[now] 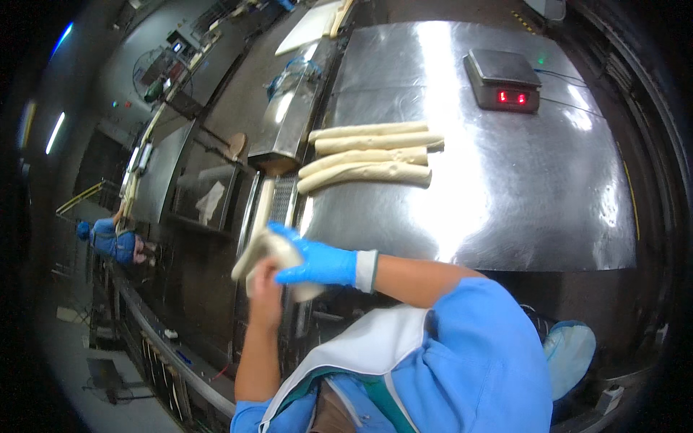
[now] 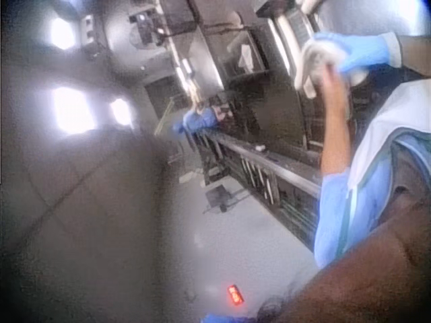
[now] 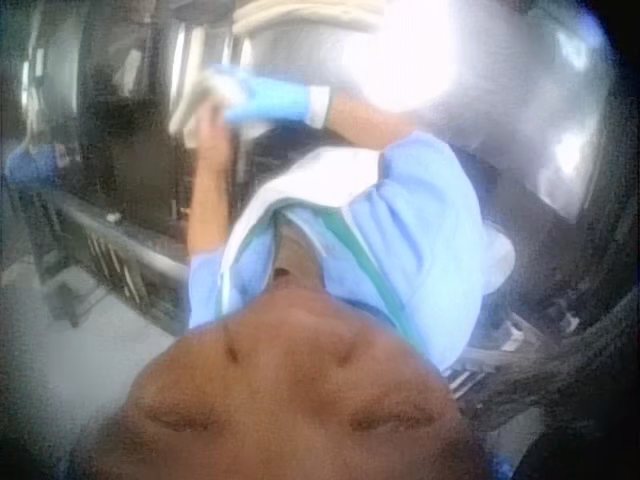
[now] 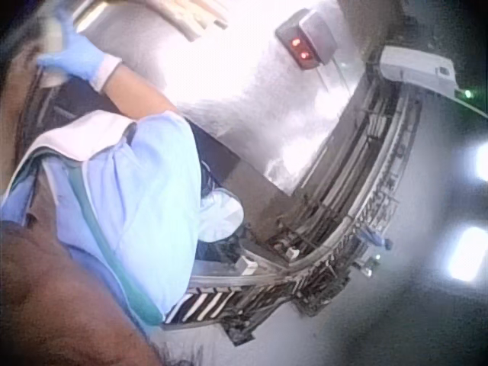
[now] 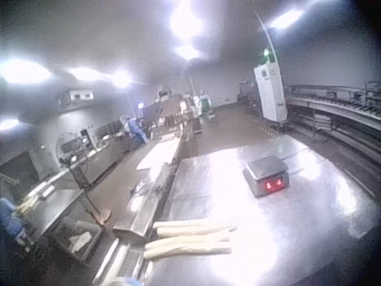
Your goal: The person moves pieces of dough from a conveyor belt onto a metal table, organizes them, and then places them onto a baking tray. The person then places the loaded tray onto a rack.
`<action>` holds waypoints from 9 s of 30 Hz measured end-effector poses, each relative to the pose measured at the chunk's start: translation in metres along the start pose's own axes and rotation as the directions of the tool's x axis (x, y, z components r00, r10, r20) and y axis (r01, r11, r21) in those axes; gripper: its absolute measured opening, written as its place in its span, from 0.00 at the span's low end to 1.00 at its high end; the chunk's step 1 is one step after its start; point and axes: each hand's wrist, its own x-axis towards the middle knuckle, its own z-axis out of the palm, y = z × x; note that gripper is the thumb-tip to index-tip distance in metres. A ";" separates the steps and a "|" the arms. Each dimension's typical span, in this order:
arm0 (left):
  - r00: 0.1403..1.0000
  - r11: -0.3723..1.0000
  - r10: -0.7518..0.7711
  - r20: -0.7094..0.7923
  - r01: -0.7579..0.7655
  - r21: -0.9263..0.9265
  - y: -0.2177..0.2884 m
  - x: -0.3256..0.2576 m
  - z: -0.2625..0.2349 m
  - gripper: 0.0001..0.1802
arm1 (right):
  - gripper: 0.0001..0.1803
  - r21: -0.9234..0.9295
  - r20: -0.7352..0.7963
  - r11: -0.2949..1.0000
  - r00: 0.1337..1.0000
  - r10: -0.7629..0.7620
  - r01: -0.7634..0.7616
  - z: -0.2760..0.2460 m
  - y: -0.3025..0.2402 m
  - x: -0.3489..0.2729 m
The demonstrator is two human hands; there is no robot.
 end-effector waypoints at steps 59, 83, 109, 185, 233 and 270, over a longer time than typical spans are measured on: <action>0.867 0.487 -0.170 0.469 -0.340 0.805 -0.112 0.107 0.127 0.44 | 0.28 -0.879 -0.344 0.140 0.809 0.476 -0.455 -0.346 0.163 0.163; 0.951 0.877 -0.269 -0.154 0.308 0.368 -0.146 -0.139 -0.017 0.28 | 0.37 -0.992 -0.129 -0.040 0.951 0.280 -0.123 -0.123 0.114 0.006; -0.081 0.875 -0.285 -0.955 0.385 -0.294 -0.076 -0.471 -0.097 0.16 | 0.17 -0.695 0.702 0.274 0.542 0.462 0.665 0.373 0.172 0.083; 0.380 0.217 -0.567 -0.731 0.925 0.313 -0.206 -0.155 -0.128 0.34 | 0.46 -0.040 -0.776 0.897 0.579 0.250 -0.440 -0.320 0.178 -0.049; 0.588 0.125 -0.519 -0.621 0.770 0.625 -0.191 -0.016 -0.086 0.32 | 0.38 -0.478 -0.747 0.721 0.664 -0.033 -0.502 -0.219 0.170 -0.078; 0.862 -0.109 -0.363 0.354 0.338 -0.935 -0.120 0.097 0.178 0.41 | 0.33 0.576 -0.050 0.570 0.671 0.740 -0.586 -0.170 0.113 -0.012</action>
